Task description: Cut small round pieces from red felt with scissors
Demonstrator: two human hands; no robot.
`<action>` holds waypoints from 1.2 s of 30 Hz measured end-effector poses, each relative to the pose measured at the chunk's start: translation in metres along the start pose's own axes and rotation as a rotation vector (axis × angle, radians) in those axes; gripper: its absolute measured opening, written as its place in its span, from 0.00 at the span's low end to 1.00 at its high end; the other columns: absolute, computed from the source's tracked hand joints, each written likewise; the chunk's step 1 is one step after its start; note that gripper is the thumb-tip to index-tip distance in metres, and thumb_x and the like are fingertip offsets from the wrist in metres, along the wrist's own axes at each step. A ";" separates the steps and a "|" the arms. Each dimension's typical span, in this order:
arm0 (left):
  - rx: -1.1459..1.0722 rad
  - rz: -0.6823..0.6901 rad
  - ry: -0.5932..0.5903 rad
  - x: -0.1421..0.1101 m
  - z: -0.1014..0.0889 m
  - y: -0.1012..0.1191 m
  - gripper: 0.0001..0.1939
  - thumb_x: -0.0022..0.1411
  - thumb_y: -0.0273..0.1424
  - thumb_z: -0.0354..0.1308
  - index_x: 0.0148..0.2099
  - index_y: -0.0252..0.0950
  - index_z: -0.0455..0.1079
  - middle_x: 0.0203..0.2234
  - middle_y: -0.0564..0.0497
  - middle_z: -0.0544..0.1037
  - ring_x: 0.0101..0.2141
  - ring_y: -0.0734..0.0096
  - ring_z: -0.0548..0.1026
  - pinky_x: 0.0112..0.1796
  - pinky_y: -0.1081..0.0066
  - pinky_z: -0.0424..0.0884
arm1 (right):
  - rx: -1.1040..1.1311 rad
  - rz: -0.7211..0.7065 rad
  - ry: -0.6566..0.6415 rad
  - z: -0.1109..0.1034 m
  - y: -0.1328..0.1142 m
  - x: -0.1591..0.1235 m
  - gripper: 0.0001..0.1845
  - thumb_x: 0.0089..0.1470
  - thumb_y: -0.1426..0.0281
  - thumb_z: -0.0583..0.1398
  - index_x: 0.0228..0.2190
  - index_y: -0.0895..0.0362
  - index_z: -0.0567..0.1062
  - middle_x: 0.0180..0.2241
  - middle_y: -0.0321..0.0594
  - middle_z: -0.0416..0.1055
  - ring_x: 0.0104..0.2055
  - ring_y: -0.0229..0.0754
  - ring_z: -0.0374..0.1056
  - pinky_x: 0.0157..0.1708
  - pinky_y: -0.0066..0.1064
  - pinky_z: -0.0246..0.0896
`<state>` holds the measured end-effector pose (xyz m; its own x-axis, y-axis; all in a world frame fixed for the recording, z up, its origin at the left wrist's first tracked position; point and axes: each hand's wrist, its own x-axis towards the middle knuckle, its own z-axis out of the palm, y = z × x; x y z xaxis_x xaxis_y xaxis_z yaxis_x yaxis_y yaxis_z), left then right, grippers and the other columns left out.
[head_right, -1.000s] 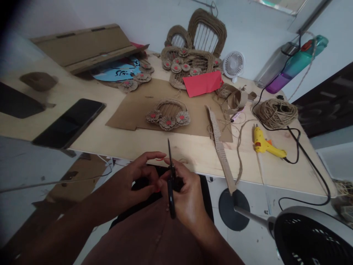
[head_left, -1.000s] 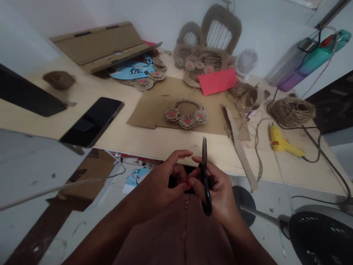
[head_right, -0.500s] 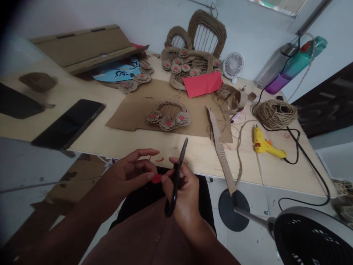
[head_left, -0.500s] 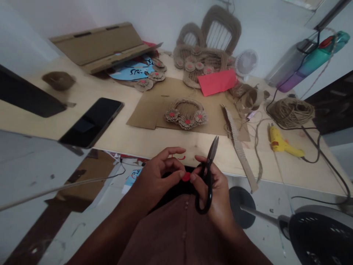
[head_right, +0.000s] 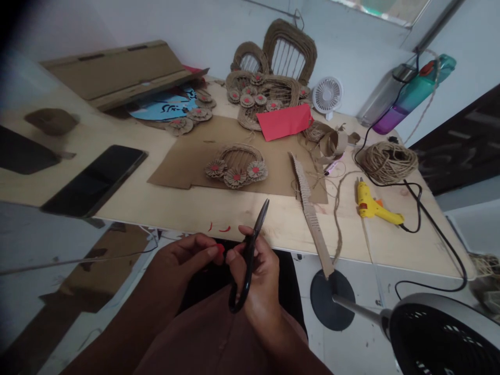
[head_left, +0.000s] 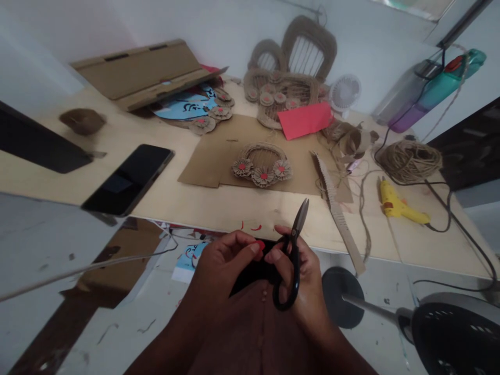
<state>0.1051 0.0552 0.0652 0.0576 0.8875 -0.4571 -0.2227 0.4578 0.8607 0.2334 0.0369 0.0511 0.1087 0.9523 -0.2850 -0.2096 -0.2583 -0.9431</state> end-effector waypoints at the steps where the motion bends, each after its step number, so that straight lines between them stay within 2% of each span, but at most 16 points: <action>1: -0.012 0.012 0.018 0.001 0.000 0.000 0.06 0.51 0.29 0.64 0.24 0.37 0.72 0.20 0.56 0.77 0.24 0.76 0.72 0.30 0.77 0.67 | -0.018 0.003 -0.002 -0.001 0.001 -0.001 0.21 0.50 0.64 0.65 0.45 0.56 0.71 0.26 0.32 0.68 0.27 0.36 0.64 0.28 0.27 0.59; 4: -0.053 0.039 0.072 0.002 0.001 0.001 0.05 0.52 0.31 0.65 0.26 0.37 0.73 0.21 0.56 0.78 0.26 0.76 0.73 0.31 0.77 0.69 | -0.038 0.008 -0.042 -0.004 0.006 -0.005 0.22 0.51 0.60 0.65 0.46 0.56 0.71 0.26 0.34 0.68 0.29 0.37 0.64 0.31 0.28 0.61; 8: -0.107 0.048 0.077 0.002 0.005 0.004 0.05 0.52 0.31 0.65 0.27 0.37 0.73 0.22 0.55 0.79 0.26 0.73 0.75 0.30 0.76 0.70 | -0.032 0.014 -0.189 -0.007 0.010 -0.013 0.28 0.51 0.52 0.63 0.48 0.55 0.70 0.29 0.36 0.68 0.26 0.37 0.61 0.27 0.28 0.60; 12: -0.126 0.046 0.056 0.000 0.009 0.008 0.05 0.55 0.31 0.63 0.28 0.38 0.73 0.22 0.55 0.79 0.23 0.73 0.75 0.27 0.75 0.71 | -0.141 -0.117 -0.323 -0.007 0.006 -0.016 0.31 0.51 0.48 0.61 0.50 0.54 0.70 0.33 0.39 0.67 0.34 0.42 0.62 0.32 0.30 0.62; 14: -0.117 0.071 0.078 0.000 0.010 0.009 0.04 0.54 0.29 0.63 0.28 0.38 0.73 0.22 0.57 0.78 0.23 0.76 0.74 0.26 0.78 0.70 | -0.168 -0.141 -0.351 -0.006 0.004 -0.016 0.29 0.53 0.48 0.60 0.49 0.54 0.71 0.34 0.39 0.68 0.33 0.42 0.62 0.32 0.31 0.62; 17: -0.105 0.102 0.063 0.001 0.009 0.007 0.03 0.54 0.28 0.63 0.28 0.39 0.74 0.23 0.58 0.78 0.26 0.77 0.75 0.29 0.79 0.70 | -0.124 -0.139 -0.351 -0.003 0.003 -0.017 0.28 0.54 0.49 0.58 0.49 0.54 0.72 0.33 0.41 0.70 0.31 0.43 0.64 0.30 0.32 0.63; 21: -0.055 0.097 0.037 0.002 0.008 0.003 0.04 0.56 0.29 0.62 0.28 0.39 0.73 0.22 0.56 0.78 0.27 0.75 0.75 0.33 0.77 0.70 | -0.051 -0.180 -0.322 0.000 0.005 -0.016 0.25 0.56 0.52 0.59 0.50 0.53 0.73 0.36 0.42 0.74 0.34 0.44 0.67 0.35 0.33 0.65; 25: -0.028 0.096 0.042 0.001 0.010 0.003 0.05 0.54 0.30 0.63 0.27 0.38 0.72 0.20 0.56 0.76 0.25 0.75 0.72 0.30 0.77 0.68 | -0.025 -0.215 -0.311 0.001 0.008 -0.014 0.24 0.55 0.52 0.60 0.49 0.51 0.75 0.38 0.41 0.76 0.38 0.44 0.69 0.39 0.32 0.65; 32: -0.014 0.063 0.055 0.000 0.013 0.008 0.06 0.52 0.29 0.63 0.25 0.37 0.71 0.20 0.56 0.75 0.25 0.75 0.71 0.29 0.76 0.67 | -0.011 -0.195 -0.300 0.004 0.008 -0.013 0.26 0.54 0.50 0.60 0.47 0.53 0.77 0.37 0.41 0.75 0.39 0.45 0.68 0.39 0.32 0.66; 36: -0.032 0.050 0.046 0.000 0.014 0.008 0.05 0.51 0.30 0.63 0.25 0.36 0.71 0.20 0.55 0.75 0.25 0.74 0.71 0.29 0.75 0.67 | -0.044 -0.207 -0.275 0.004 0.008 -0.013 0.24 0.55 0.51 0.59 0.45 0.55 0.78 0.34 0.41 0.75 0.34 0.43 0.67 0.38 0.31 0.65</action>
<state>0.1170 0.0593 0.0757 0.0009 0.9054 -0.4245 -0.2553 0.4106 0.8753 0.2264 0.0232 0.0478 -0.1228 0.9918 -0.0360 -0.1674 -0.0564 -0.9843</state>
